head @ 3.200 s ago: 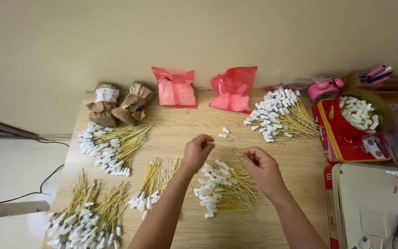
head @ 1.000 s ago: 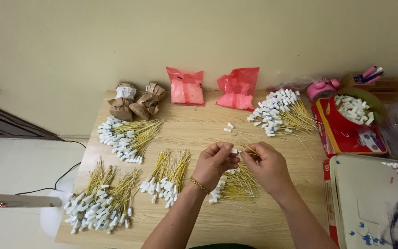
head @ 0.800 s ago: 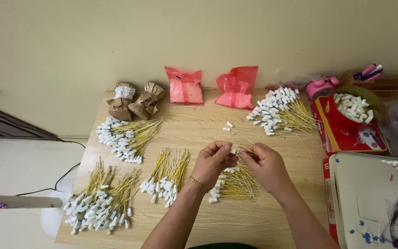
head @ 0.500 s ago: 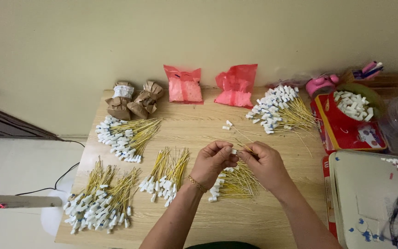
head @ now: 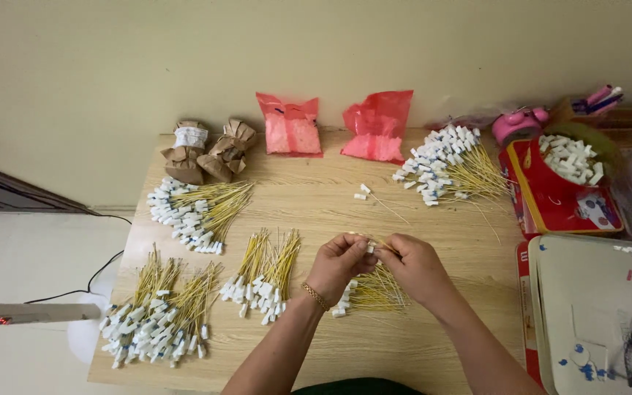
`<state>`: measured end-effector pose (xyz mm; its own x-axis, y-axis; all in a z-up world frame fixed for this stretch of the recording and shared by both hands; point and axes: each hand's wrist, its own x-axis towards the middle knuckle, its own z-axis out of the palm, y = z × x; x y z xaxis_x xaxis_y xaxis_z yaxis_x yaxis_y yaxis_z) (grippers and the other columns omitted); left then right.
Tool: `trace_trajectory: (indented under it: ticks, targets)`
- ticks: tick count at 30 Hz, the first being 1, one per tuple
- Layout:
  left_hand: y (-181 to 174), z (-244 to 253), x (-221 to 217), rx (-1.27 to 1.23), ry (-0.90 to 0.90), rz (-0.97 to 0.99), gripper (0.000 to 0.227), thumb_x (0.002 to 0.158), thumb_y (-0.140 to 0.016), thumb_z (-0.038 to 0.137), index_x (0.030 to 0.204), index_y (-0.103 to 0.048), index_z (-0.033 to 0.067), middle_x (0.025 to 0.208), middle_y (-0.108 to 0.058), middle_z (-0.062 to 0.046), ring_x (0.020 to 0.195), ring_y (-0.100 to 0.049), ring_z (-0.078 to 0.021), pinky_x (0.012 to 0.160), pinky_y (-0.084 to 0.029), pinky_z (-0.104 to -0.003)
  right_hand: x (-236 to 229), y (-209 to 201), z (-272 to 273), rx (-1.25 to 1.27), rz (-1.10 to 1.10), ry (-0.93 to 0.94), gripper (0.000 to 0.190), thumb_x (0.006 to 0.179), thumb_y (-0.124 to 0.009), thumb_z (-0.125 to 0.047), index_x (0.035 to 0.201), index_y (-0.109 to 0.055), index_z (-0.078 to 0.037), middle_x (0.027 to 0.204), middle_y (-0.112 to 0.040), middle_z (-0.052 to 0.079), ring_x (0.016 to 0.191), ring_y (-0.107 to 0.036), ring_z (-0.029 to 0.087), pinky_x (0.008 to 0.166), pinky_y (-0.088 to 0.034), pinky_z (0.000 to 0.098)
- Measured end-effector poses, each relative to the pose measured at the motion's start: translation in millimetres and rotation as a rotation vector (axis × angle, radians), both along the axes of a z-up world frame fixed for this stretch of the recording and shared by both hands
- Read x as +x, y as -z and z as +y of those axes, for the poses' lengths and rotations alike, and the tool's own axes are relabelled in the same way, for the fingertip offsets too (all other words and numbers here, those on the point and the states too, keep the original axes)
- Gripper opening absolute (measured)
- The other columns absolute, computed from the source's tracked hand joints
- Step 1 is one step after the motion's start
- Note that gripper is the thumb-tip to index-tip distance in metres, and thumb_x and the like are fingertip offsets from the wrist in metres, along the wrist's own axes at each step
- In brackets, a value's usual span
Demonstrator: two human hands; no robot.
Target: Sorting and grouping small electronic wires with white plastic connectors on a wooden table.
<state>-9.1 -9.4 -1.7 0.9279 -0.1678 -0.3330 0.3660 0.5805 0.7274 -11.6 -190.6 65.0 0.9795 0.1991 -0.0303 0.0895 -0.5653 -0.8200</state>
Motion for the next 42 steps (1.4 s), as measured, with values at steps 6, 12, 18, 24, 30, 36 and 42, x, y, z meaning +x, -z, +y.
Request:
trace_trajectory:
  ticks: [6, 12, 18, 24, 30, 36, 42]
  targets:
    - [27, 22, 33, 0.576, 0.213, -0.151, 0.025, 0.096, -0.077, 0.018, 0.116, -0.074, 0.0036, 0.108, -0.076, -0.017, 0.098, -0.074, -0.0275, 0.086, -0.062, -0.042, 1, 36, 6, -0.072, 0.163, 0.066, 0.015, 0.095, -0.064, -0.013, 0.099, -0.075, -0.004, 0.088, -0.073, 0.02, 0.086, -0.071, 0.037, 0.078, -0.056, 0.046]
    - [98, 20, 139, 1.398, 0.26, -0.299, 0.033, 0.094, -0.071, 0.037, 0.125, -0.07, 0.0266, 0.12, -0.067, -0.007, 0.111, -0.072, -0.031, 0.092, -0.06, -0.044, 11, 81, -7, -0.147, 0.27, -0.016, 0.026, 0.101, -0.052, -0.015, 0.112, -0.073, -0.003, 0.112, -0.07, 0.017, 0.109, -0.067, 0.038, 0.092, -0.056, 0.045]
    - [132, -18, 184, 1.603, 0.209, -0.423, 0.026, 0.084, -0.071, 0.02, 0.108, -0.075, 0.027, 0.119, -0.062, -0.004, 0.104, -0.062, -0.0308, 0.093, -0.053, -0.042, 34, 50, -20, -0.112, 0.393, 0.169, 0.035, 0.102, -0.052, -0.029, 0.134, -0.063, -0.019, 0.087, -0.07, -0.001, 0.069, -0.06, 0.013, 0.063, -0.046, 0.0305]
    - [161, -7, 192, 1.707, 0.294, -0.368, 0.026, 0.087, -0.077, 0.039, 0.11, -0.073, 0.0286, 0.113, -0.064, -0.001, 0.103, -0.073, -0.0277, 0.086, -0.064, -0.041, 43, 32, -19, 0.044, 0.28, 0.208, 0.021, 0.105, -0.057, -0.027, 0.111, -0.067, -0.01, 0.087, -0.071, 0.015, 0.081, -0.069, 0.024, 0.076, -0.057, 0.0425]
    - [66, 26, 123, 1.182, 0.155, -0.258, 0.023, 0.085, -0.08, 0.022, 0.108, -0.076, 0.0263, 0.103, -0.078, -0.004, 0.096, -0.076, -0.0236, 0.082, -0.063, -0.038, 43, 12, -3, 0.264, 0.148, 0.205, 0.014, 0.102, -0.06, -0.012, 0.107, -0.069, -0.002, 0.077, -0.064, 0.011, 0.074, -0.059, 0.018, 0.068, -0.054, 0.0343]
    - [-6, 21, 51, 0.446, 0.021, -0.181, 0.021, 0.094, -0.074, 0.011, 0.115, -0.074, 0.0059, 0.089, -0.072, -0.008, 0.08, -0.071, -0.0153, 0.07, -0.065, -0.027, 34, -2, 13, 0.275, 0.093, 0.175, 0.015, 0.097, -0.069, -0.012, 0.108, -0.075, -0.005, 0.077, -0.069, 0.009, 0.072, -0.061, 0.014, 0.065, -0.054, 0.0297]
    - [-32, 10, 18, 0.3, -0.023, -0.224, 0.017, 0.096, -0.074, 0.012, 0.111, -0.073, 0.0019, 0.089, -0.072, -0.01, 0.075, -0.071, -0.0158, 0.066, -0.065, -0.027, 8, -46, 26, 0.219, -0.047, 0.135, 0.01, 0.093, -0.07, -0.007, 0.1, -0.075, -0.002, 0.073, -0.068, 0.016, 0.069, -0.062, 0.019, 0.063, -0.055, 0.0344]
